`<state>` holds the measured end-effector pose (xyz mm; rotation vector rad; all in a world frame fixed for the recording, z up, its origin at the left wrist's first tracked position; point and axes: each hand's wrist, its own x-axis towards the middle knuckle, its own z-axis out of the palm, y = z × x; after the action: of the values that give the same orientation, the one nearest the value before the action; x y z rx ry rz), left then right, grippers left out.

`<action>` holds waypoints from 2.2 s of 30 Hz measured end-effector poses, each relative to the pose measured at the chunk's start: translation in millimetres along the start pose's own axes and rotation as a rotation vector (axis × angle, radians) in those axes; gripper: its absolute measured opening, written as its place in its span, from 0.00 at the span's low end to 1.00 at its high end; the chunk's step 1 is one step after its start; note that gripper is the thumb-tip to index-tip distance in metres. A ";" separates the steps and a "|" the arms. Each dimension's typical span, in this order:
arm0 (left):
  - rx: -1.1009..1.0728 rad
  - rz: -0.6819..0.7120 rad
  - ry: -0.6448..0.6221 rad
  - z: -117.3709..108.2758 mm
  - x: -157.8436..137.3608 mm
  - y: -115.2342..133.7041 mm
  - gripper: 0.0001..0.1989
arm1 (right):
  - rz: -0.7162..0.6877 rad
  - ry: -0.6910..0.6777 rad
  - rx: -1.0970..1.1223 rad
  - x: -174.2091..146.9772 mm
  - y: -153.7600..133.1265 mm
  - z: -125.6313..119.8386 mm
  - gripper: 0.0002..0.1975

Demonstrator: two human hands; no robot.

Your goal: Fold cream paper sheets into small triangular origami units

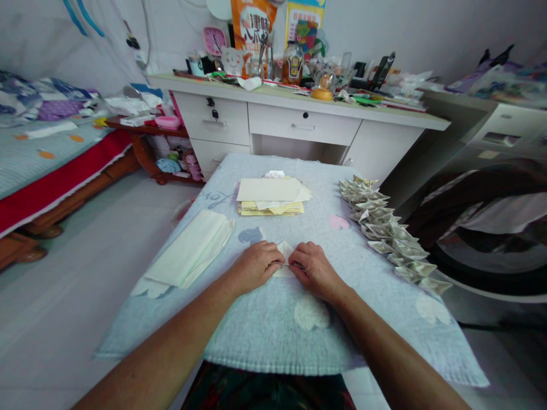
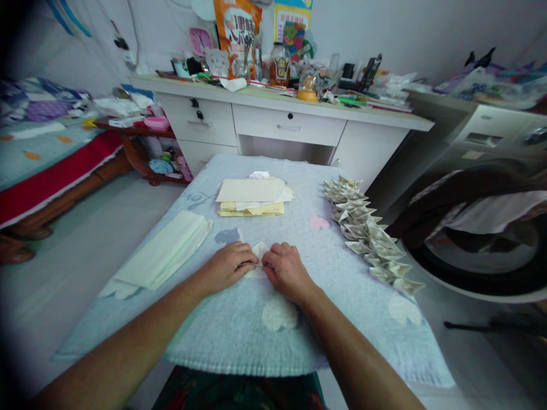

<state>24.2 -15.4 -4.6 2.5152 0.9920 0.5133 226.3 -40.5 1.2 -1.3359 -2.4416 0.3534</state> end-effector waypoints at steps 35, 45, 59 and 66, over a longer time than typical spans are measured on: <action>0.014 -0.048 -0.037 -7.8 -3.4 -2.9 0.09 | -0.031 0.013 0.057 7.2 2.9 4.6 0.05; -0.009 -0.156 0.010 -1.6 0.5 -1.1 0.08 | 0.193 0.023 0.104 3.1 4.6 -1.5 0.06; 0.153 -0.321 -0.013 -11.8 -2.5 1.0 0.10 | 0.345 0.002 0.062 2.6 12.3 -5.3 0.10; 0.159 -0.366 0.021 -7.1 -3.1 -1.5 0.06 | 0.416 0.027 0.012 4.6 12.5 -2.3 0.12</action>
<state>18.0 -15.1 0.3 2.3809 1.5125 0.3611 234.4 -29.9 -0.5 -1.8286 -2.1211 0.4442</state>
